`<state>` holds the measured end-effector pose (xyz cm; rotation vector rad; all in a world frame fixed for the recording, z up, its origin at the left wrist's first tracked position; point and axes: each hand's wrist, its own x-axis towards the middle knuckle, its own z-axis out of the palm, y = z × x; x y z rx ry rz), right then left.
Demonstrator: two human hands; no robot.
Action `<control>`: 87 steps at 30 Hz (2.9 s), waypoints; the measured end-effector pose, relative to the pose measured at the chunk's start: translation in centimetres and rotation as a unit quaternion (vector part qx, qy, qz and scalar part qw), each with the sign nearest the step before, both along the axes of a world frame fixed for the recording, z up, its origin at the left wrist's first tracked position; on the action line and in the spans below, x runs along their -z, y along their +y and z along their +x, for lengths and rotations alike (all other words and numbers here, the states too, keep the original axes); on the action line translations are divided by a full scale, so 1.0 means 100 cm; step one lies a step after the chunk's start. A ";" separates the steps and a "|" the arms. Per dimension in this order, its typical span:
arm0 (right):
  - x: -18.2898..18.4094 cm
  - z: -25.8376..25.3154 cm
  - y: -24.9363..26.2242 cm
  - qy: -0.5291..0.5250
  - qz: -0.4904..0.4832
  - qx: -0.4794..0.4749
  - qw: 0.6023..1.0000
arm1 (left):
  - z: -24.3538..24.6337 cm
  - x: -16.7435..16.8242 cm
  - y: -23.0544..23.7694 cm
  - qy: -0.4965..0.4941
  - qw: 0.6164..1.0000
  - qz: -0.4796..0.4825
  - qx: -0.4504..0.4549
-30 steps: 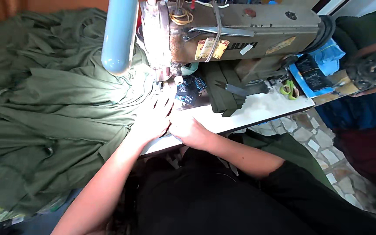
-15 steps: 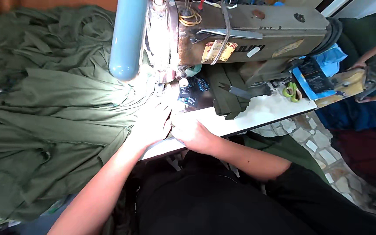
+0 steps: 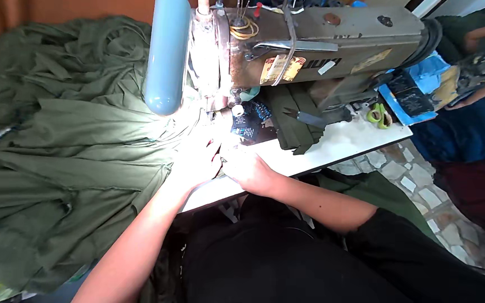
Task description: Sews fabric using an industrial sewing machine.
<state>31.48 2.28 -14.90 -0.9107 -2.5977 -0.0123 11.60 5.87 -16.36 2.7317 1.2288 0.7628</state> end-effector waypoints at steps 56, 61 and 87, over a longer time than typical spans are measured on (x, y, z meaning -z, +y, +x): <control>0.004 -0.011 0.071 0.064 -0.122 0.129 0.982 | 0.016 -0.012 0.018 0.031 0.992 -0.055 -0.110; -0.040 0.056 0.028 0.208 -0.048 0.083 0.973 | 0.011 0.011 0.022 0.029 0.990 -0.066 -0.119; 0.019 0.231 0.050 0.128 0.085 0.467 0.871 | 0.015 0.001 0.026 0.024 0.993 -0.039 -0.106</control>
